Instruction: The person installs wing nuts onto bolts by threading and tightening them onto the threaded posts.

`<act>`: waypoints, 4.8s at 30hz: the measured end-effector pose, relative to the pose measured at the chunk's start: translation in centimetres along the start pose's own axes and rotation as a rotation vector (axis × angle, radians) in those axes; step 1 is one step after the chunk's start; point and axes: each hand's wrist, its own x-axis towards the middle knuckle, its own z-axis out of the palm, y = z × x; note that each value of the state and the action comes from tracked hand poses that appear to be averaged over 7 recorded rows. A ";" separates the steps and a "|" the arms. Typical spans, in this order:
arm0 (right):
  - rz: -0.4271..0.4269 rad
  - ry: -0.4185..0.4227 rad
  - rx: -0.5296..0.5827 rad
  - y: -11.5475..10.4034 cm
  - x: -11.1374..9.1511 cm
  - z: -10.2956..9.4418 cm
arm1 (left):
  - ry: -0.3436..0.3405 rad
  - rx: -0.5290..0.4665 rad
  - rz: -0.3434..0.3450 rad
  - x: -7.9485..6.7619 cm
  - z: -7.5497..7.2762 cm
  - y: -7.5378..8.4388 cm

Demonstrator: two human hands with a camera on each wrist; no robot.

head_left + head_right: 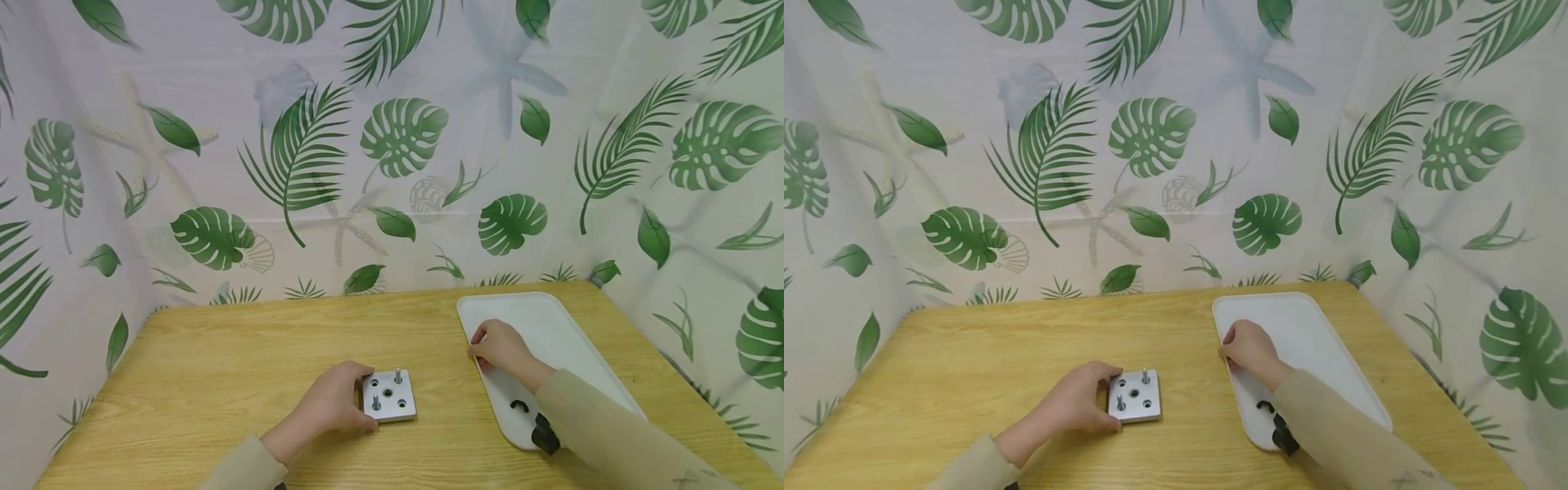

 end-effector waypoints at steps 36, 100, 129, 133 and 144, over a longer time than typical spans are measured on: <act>0.123 -0.130 0.343 -0.7 1.2 -1.2 | 0.009 -0.437 -0.078 0.2 0.8 -1.1; 0.026 -0.033 -0.043 4.8 -1.0 -3.8 | 0.083 -0.420 -0.157 -0.4 1.1 -0.6; 0.146 -0.084 0.462 4.5 -1.4 -3.3 | 0.073 -0.466 -0.141 -0.4 1.1 -0.9; 0.135 -0.115 0.579 4.2 -1.5 -3.2 | 0.079 -0.463 -0.137 -0.3 1.1 -0.9; 0.164 -0.181 0.786 3.6 -2.1 -2.8 | 0.080 -0.464 -0.134 -0.3 1.1 -0.8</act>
